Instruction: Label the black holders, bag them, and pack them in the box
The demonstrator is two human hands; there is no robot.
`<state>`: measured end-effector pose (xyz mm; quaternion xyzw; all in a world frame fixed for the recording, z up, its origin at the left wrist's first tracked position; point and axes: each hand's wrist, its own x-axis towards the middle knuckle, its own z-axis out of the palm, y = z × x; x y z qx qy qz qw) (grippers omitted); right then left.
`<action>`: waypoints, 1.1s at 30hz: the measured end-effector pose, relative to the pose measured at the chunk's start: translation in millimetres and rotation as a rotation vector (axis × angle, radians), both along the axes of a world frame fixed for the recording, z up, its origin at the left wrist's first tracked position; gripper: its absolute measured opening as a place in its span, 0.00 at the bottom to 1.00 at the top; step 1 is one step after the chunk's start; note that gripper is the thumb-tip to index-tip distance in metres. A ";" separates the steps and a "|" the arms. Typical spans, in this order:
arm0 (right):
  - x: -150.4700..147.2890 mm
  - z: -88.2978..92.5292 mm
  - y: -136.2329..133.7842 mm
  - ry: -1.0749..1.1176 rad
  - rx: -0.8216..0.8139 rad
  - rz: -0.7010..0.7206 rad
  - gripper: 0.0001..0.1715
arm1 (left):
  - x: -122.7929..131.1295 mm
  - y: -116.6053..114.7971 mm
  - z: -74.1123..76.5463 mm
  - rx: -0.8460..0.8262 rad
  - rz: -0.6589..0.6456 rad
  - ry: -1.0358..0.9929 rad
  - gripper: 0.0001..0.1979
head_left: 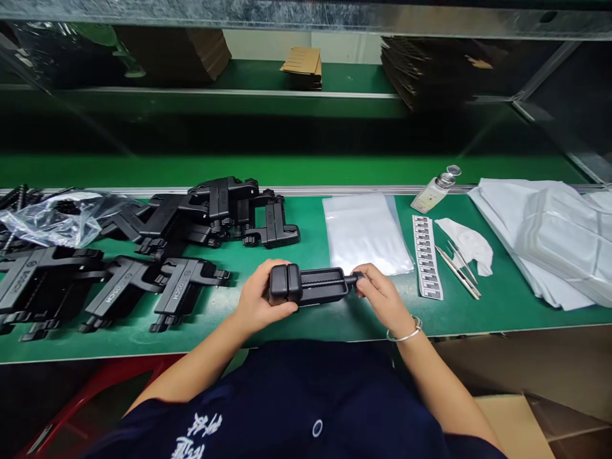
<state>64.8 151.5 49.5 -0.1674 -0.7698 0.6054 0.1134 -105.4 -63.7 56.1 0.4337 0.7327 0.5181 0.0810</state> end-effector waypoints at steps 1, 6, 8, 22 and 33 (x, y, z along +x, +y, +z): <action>-1.5 -0.2 0.9 -0.024 -0.053 0.001 0.20 | -0.1 0.4 -0.8 -0.005 -0.009 0.013 0.30; -6.2 0.8 3.3 -0.062 -0.231 -0.001 0.22 | -0.8 3.7 -3.7 0.026 -0.121 0.054 0.29; -6.0 0.9 2.2 -0.022 -0.218 -0.039 0.23 | -0.3 6.5 -3.1 0.000 -0.065 -0.004 0.30; -16.1 -15.2 -0.1 0.072 -0.256 -0.173 0.18 | 9.3 30.3 -3.8 0.064 0.037 -0.484 0.30; -20.0 -30.7 0.5 0.028 -0.027 -0.246 0.22 | 10.8 37.6 -15.1 0.119 0.057 -0.478 0.36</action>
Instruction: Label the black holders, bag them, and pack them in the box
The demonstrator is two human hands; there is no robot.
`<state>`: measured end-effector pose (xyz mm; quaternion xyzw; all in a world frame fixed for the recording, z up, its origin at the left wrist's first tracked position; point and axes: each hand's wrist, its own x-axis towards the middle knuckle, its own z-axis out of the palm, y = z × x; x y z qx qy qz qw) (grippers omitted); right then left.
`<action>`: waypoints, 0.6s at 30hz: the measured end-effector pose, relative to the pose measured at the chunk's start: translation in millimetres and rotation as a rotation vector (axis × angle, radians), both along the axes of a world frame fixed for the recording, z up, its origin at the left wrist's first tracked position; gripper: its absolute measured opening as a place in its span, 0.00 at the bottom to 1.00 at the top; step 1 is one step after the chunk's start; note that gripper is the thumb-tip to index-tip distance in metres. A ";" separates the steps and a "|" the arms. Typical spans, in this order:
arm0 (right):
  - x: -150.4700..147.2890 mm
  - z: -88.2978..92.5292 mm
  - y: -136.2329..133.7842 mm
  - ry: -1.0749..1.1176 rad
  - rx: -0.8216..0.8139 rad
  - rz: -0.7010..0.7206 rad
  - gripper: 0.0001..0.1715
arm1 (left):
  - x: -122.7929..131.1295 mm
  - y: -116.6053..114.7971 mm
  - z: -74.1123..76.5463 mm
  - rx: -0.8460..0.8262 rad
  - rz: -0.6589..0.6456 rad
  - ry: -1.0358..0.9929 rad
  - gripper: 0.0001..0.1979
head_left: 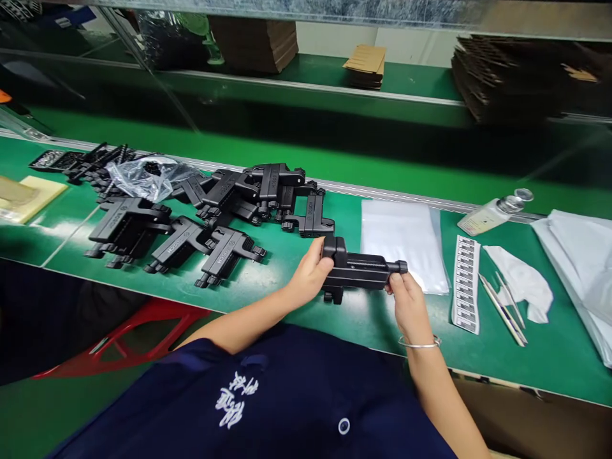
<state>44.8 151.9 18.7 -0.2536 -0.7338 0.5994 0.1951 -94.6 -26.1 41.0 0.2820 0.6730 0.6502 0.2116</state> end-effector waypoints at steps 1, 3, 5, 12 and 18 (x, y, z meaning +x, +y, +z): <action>-1.1 0.4 0.3 -0.021 0.028 -0.021 0.24 | 1.1 -1.3 0.2 0.009 -0.015 0.047 0.37; -2.9 2.1 -1.0 -0.038 0.055 -0.033 0.25 | 1.0 -1.8 -0.1 0.020 -0.011 0.093 0.38; -3.4 3.8 -4.6 -0.021 0.065 -0.015 0.23 | -2.3 1.5 -1.7 0.028 0.035 0.043 0.34; -1.7 -3.8 -9.6 0.136 -0.052 0.046 0.17 | -13.2 11.3 -8.3 0.086 0.140 -0.330 0.31; -9.1 -9.5 -3.2 0.066 -0.308 0.043 0.23 | -7.6 1.1 -2.2 0.089 0.100 -0.007 0.34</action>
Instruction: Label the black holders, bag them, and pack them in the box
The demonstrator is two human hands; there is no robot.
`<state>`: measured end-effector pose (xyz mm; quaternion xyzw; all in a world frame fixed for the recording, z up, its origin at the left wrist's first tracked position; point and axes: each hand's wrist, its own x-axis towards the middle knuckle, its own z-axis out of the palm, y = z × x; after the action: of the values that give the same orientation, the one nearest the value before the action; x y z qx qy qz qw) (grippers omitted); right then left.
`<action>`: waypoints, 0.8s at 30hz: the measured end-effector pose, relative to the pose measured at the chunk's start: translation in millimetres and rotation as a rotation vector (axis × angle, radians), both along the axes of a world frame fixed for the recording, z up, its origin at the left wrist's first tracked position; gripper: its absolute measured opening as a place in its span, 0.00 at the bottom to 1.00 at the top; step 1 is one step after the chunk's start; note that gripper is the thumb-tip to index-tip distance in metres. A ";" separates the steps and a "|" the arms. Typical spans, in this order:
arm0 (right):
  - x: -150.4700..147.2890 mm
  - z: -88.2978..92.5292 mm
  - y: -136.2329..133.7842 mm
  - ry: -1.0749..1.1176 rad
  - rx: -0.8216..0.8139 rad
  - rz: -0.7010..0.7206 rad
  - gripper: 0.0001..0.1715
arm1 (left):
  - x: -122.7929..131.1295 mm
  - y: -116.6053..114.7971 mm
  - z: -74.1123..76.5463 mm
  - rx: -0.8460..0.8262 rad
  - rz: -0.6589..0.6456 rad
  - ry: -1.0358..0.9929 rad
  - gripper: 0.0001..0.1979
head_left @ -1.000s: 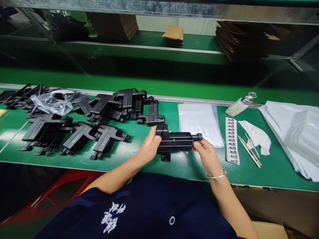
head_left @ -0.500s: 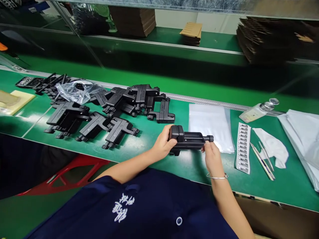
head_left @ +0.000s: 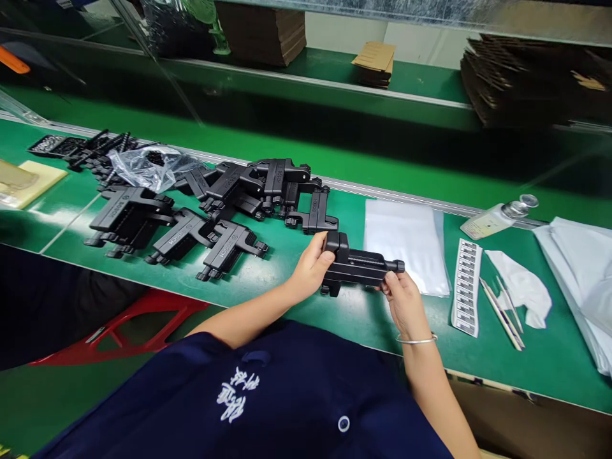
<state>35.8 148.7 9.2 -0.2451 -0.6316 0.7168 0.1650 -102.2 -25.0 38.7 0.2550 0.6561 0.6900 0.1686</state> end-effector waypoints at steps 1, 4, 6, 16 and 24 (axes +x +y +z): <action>-0.3 0.2 -0.6 0.012 -0.007 -0.002 0.22 | -0.8 1.6 -0.7 -0.001 0.011 -0.047 0.34; 1.6 1.1 -4.1 0.069 0.050 -0.022 0.18 | -6.2 10.1 -6.1 0.009 0.025 -0.355 0.34; 3.3 1.5 -5.8 0.068 0.103 -0.039 0.16 | -9.3 14.2 -10.5 0.039 0.023 -0.521 0.33; -1.7 4.2 -3.7 -0.097 0.347 -0.052 0.22 | -5.1 -3.0 -14.4 0.006 -0.053 -0.035 0.34; -2.9 1.4 -9.1 -0.025 0.313 -0.045 0.20 | -7.7 -1.6 -16.4 -0.036 -0.016 -0.035 0.32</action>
<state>32.8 139.6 10.7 -0.2396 -0.7319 0.6026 0.2093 -109.9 -26.6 22.3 0.2451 0.6632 0.6812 0.1899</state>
